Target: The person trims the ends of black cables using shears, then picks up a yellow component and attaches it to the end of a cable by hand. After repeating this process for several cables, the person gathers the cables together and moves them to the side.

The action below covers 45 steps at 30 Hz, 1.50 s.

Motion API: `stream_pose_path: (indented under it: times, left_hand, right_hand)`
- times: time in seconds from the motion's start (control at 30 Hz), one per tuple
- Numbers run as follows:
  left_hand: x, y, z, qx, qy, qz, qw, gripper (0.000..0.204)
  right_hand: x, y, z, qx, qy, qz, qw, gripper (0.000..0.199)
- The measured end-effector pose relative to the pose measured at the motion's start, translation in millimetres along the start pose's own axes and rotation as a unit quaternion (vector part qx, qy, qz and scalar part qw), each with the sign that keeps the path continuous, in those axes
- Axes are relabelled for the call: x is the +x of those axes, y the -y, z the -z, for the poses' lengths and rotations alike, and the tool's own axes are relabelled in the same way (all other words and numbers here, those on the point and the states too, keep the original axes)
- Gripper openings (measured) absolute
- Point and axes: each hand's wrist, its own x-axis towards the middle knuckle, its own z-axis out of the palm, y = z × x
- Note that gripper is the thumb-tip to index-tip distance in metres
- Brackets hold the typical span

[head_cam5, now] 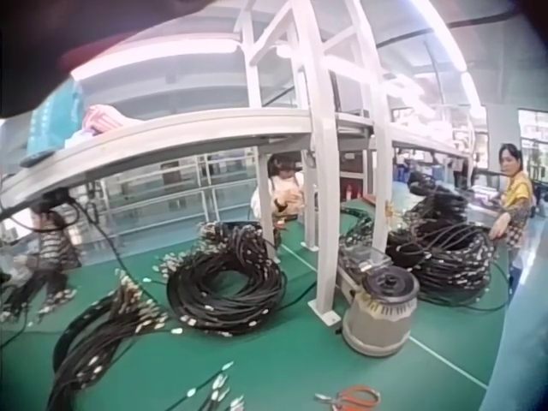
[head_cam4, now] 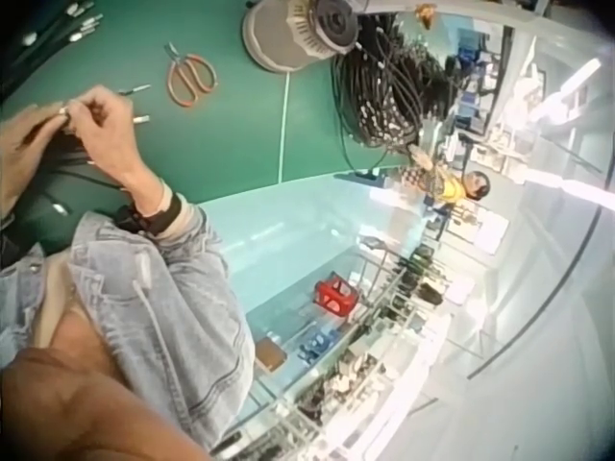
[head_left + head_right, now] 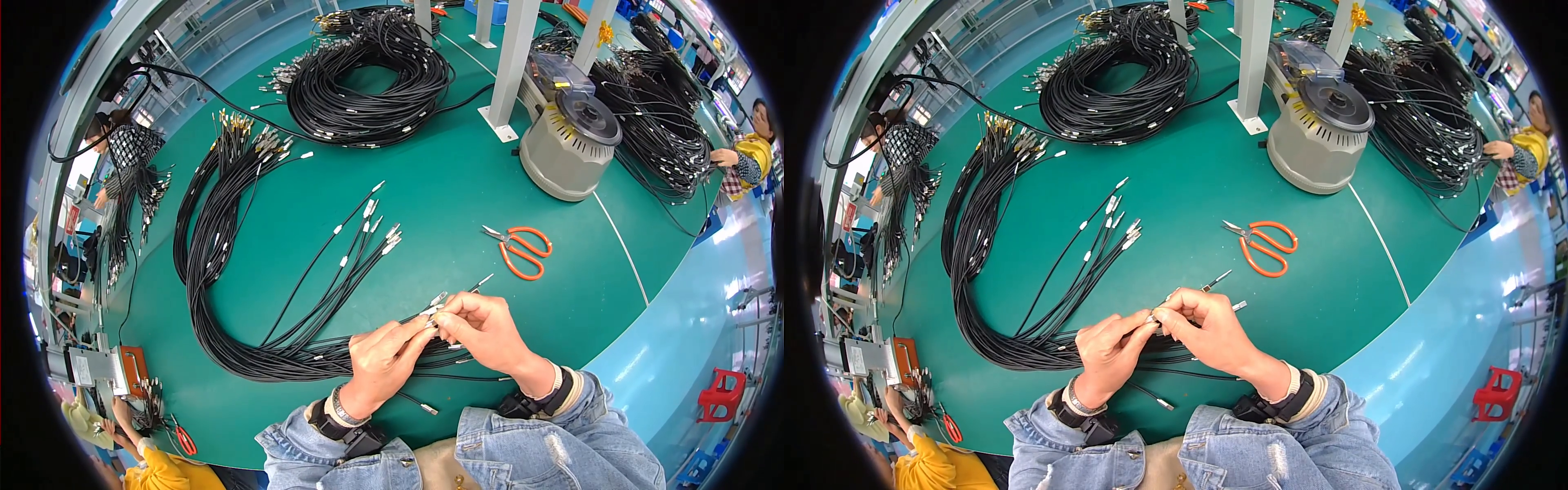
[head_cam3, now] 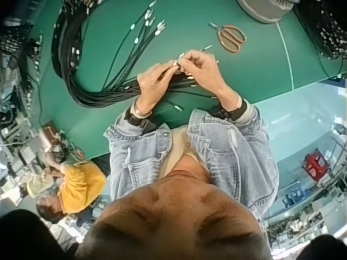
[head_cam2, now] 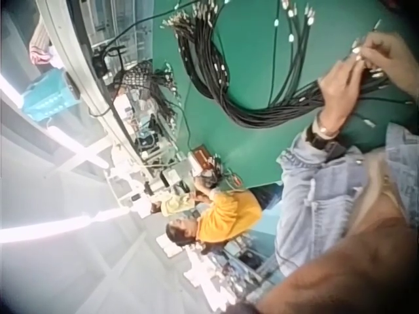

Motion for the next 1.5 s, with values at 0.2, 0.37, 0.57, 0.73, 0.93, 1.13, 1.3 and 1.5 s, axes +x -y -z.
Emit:
stream_pose_path:
  times: [0.2,0.37,0.57,0.73,0.93,1.13,1.3,1.5]
  left_hand:
    - [2,-3,1,-0.001,0.013,0.020,1.000,0.017]
    - [4,5,-5,-0.101,0.031,0.105,0.989,0.015]
    - [24,46,24,0.216,0.036,0.057,0.974,0.013]
    - [19,66,25,0.301,0.046,0.058,0.951,0.013]
    - [15,69,24,0.326,0.052,0.052,0.943,0.012]
    - [12,68,23,0.346,0.058,0.064,0.934,0.012]
    - [10,62,31,0.303,0.081,0.073,0.947,0.014]
    - [4,44,42,0.227,0.069,0.073,0.969,0.016]
  right_hand:
    - [1,2,-1,-0.003,-0.010,-0.007,1.000,0.012]
    - [5,-3,7,-0.097,-0.026,-0.006,0.995,0.011]
    - [5,3,26,-0.249,0.018,-0.022,0.968,0.012]
    - [6,8,26,-0.250,-0.038,-0.015,0.967,0.013]
    - [6,16,24,-0.241,-0.021,-0.033,0.970,0.014]
    - [8,28,22,-0.269,0.015,-0.039,0.962,0.016]
    - [16,36,19,-0.294,0.049,-0.026,0.954,0.017]
    - [36,29,16,-0.268,-0.019,0.040,0.962,0.017]
